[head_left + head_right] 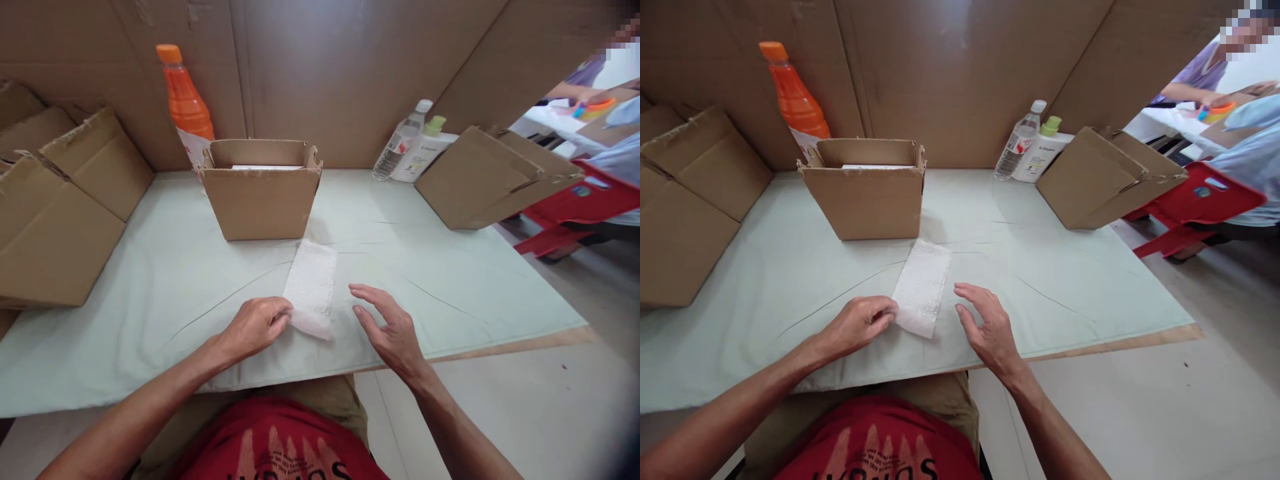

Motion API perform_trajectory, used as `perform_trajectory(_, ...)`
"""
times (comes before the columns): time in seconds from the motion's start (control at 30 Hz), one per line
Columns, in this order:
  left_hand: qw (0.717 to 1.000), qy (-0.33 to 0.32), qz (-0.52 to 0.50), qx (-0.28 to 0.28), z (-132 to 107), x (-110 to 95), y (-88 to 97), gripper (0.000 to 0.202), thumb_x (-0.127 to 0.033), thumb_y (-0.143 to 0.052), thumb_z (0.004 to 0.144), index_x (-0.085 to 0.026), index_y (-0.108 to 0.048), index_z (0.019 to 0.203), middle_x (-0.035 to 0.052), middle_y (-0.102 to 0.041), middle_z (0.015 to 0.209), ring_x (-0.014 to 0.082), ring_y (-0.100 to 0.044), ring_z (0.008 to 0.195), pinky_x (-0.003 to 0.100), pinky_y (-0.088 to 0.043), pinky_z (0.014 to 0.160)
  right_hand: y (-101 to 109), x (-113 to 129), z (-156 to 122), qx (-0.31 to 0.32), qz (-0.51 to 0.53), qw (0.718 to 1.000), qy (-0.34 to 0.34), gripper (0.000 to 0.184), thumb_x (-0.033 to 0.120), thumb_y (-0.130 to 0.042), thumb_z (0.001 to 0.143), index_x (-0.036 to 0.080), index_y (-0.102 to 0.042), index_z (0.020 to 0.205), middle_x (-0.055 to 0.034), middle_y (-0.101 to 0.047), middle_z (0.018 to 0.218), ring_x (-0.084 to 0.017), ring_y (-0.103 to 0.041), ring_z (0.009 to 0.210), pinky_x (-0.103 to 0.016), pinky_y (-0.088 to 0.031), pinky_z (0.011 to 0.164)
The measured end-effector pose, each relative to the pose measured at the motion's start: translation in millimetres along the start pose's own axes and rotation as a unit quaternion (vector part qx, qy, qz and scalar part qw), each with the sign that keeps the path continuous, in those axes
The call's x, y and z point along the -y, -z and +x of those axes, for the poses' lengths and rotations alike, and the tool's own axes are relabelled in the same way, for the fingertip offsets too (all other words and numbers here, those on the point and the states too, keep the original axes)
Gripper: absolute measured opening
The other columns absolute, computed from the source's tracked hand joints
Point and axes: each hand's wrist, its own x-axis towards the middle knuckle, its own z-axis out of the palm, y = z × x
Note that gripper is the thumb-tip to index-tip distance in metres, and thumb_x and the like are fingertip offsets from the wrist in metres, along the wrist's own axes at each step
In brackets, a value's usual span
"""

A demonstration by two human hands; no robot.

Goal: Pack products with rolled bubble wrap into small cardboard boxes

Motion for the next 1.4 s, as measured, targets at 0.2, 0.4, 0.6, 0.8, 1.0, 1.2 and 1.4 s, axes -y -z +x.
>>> perform_trajectory(0.2, 0.995, 0.066, 0.07, 0.003, 36.3, -1.1, 2.0, 0.035, -0.019, -0.057, 0.088, -0.021, -0.066, 0.121, 0.0007, -0.073, 0.081, 0.0186, -0.067, 0.073, 0.029, -0.05, 0.071, -16.7, 33.3, -7.9, 0.032, -0.034, 0.994, 0.098, 0.03, 0.009, -0.058, 0.091, 0.022, -0.062, 0.118, -0.0113, -0.07, 0.124, -0.027, -0.065, 0.113, -0.044, -0.052, 0.09)
perform_trajectory(0.4, 0.989, -0.031, 0.104, -0.103, 21.5, 4.9, -4.4, 0.041, -0.025, -0.059, 0.091, -0.017, -0.058, 0.131, 0.0121, -0.069, 0.117, 0.0249, -0.067, 0.102, 0.038, -0.054, 0.087, -43.9, 16.9, -6.6, 0.126, -0.101, 0.981, 0.105, 0.021, 0.013, -0.059, 0.093, 0.017, -0.067, 0.112, -0.0119, -0.073, 0.12, -0.03, -0.065, 0.109, -0.048, -0.049, 0.09)
perform_trajectory(0.6, 0.98, -0.161, 0.066, -0.094, -12.7, 4.8, -12.0, 0.034, -0.013, -0.053, 0.091, -0.016, -0.062, 0.124, 0.0104, -0.073, 0.109, 0.0247, -0.066, 0.1, 0.042, -0.053, 0.089, -41.7, 17.0, -5.6, 0.151, 0.023, 0.987, 0.05, 0.025, 0.013, -0.051, 0.098, 0.022, -0.069, 0.112, -0.0064, -0.077, 0.104, -0.021, -0.07, 0.093, -0.038, -0.053, 0.083)
perform_trajectory(0.8, 0.995, 0.016, -0.051, -0.081, -11.4, 1.6, -17.0, 0.033, -0.016, -0.056, 0.089, -0.017, -0.066, 0.121, 0.0039, -0.076, 0.093, 0.017, -0.069, 0.078, 0.03, -0.054, 0.073, -24.7, 27.6, -11.0, 0.085, 0.028, 0.996, 0.005, 0.023, 0.02, -0.055, 0.098, 0.022, -0.065, 0.119, -0.008, -0.073, 0.117, -0.022, -0.068, 0.105, -0.037, -0.054, 0.088)
perform_trajectory(1.0, 0.994, 0.011, 0.041, -0.101, 7.2, 3.0, -17.9, 0.032, -0.019, -0.057, 0.089, -0.017, -0.067, 0.119, 0.0088, -0.074, 0.102, 0.0224, -0.069, 0.089, 0.036, -0.055, 0.082, -31.3, 32.8, -7.6, 0.128, -0.105, 0.98, 0.106, 0.023, 0.018, -0.059, 0.094, 0.019, -0.064, 0.117, -0.0122, -0.07, 0.121, -0.029, -0.063, 0.108, -0.044, -0.046, 0.089)
perform_trajectory(1.2, 0.984, -0.128, 0.023, -0.12, -9.4, 2.4, -15.7, 0.042, -0.019, -0.061, 0.087, -0.016, -0.059, 0.129, 0.014, -0.066, 0.124, 0.0268, -0.06, 0.113, 0.045, -0.05, 0.098, -43.2, 29.5, -6.7, 0.12, -0.041, 0.989, 0.072, 0.019, 0.014, -0.053, 0.097, 0.019, -0.066, 0.11, -0.0068, -0.075, 0.096, -0.021, -0.067, 0.084, -0.036, -0.047, 0.077)
perform_trajectory(1.4, 0.995, -0.033, -0.025, -0.09, -4.6, 5.0, -12.3, 0.036, -0.016, -0.055, 0.089, -0.019, -0.063, 0.123, 0.0058, -0.074, 0.094, 0.0202, -0.065, 0.084, 0.037, -0.053, 0.082, -29.4, 36.7, -13.7, 0.08, -0.024, 0.996, 0.041, 0.025, 0.02, -0.054, 0.098, 0.022, -0.062, 0.122, -0.01, -0.073, 0.11, -0.024, -0.068, 0.096, -0.039, -0.051, 0.082)
